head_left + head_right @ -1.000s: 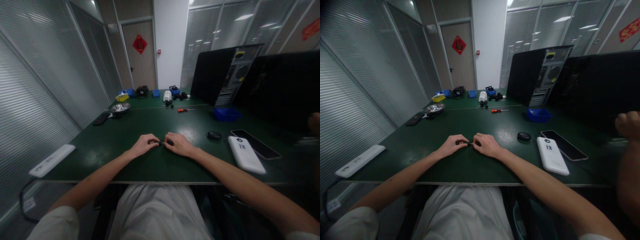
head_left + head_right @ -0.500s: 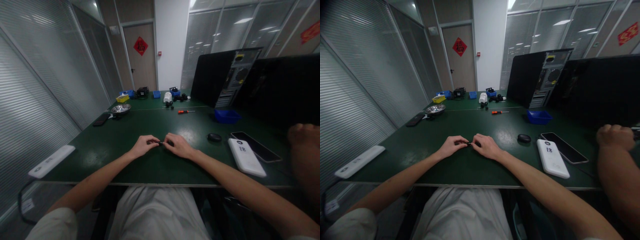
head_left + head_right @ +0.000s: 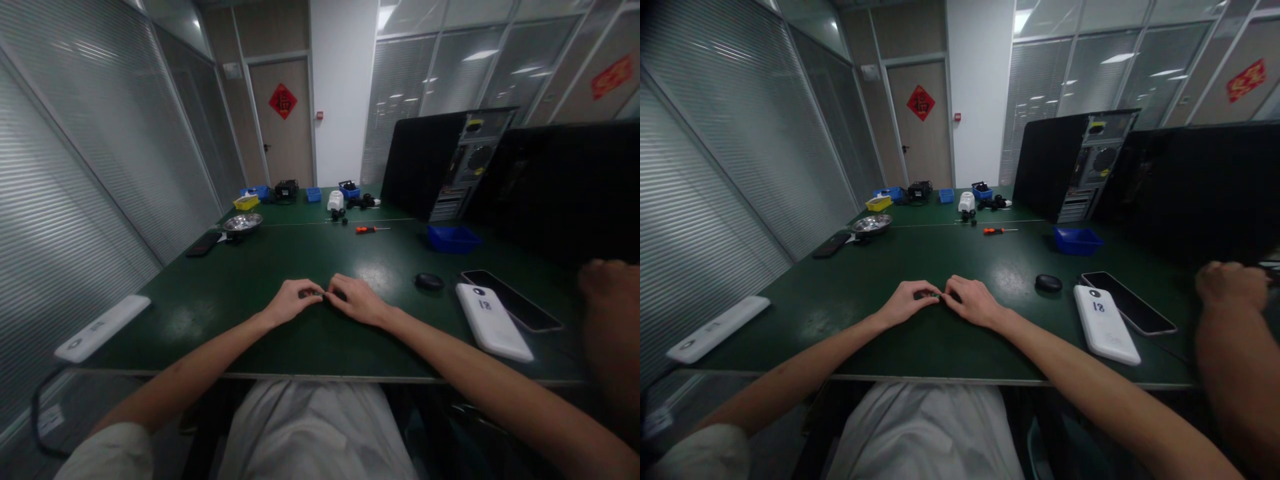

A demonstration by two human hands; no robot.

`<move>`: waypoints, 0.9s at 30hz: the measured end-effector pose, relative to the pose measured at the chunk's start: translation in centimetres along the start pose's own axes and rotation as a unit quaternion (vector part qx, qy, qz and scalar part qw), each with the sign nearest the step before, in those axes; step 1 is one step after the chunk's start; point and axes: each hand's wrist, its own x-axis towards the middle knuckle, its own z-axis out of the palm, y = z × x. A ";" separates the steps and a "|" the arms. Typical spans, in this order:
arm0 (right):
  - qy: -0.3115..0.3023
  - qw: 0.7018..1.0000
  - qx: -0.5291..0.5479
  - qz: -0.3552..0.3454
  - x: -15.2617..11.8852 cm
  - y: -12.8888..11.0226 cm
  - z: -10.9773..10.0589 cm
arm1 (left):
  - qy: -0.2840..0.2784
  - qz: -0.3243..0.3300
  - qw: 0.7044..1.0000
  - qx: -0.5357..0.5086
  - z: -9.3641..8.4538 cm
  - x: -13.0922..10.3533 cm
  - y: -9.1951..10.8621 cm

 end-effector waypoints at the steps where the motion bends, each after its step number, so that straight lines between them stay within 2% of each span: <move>1: 0.001 1.000 0.004 -0.001 0.0 0.0 0.0 | 0.001 0.000 1.000 -0.003 0.0 0.0 0.0; 10: -0.021 1.000 -0.019 0.002 0.1 -0.5 -0.3 | -0.002 0.042 0.999 -0.011 -0.2 -0.3 0.3; 16: -0.020 0.999 -0.033 -0.004 0.0 -0.4 -0.2 | 0.065 0.051 0.996 0.036 -0.3 0.6 -0.8; 22: -0.005 1.000 -0.026 -0.003 0.1 -0.2 -0.2 | -0.005 0.101 0.988 0.119 -0.1 1.4 -2.7; 25: -0.001 1.000 -0.021 -0.001 0.2 -0.1 -0.4 | -0.021 0.115 0.982 0.146 -0.2 1.1 -2.6; 27: 0.005 1.000 -0.017 0.001 0.2 0.0 -0.5 | -0.009 0.111 0.984 0.141 -0.3 0.7 -2.2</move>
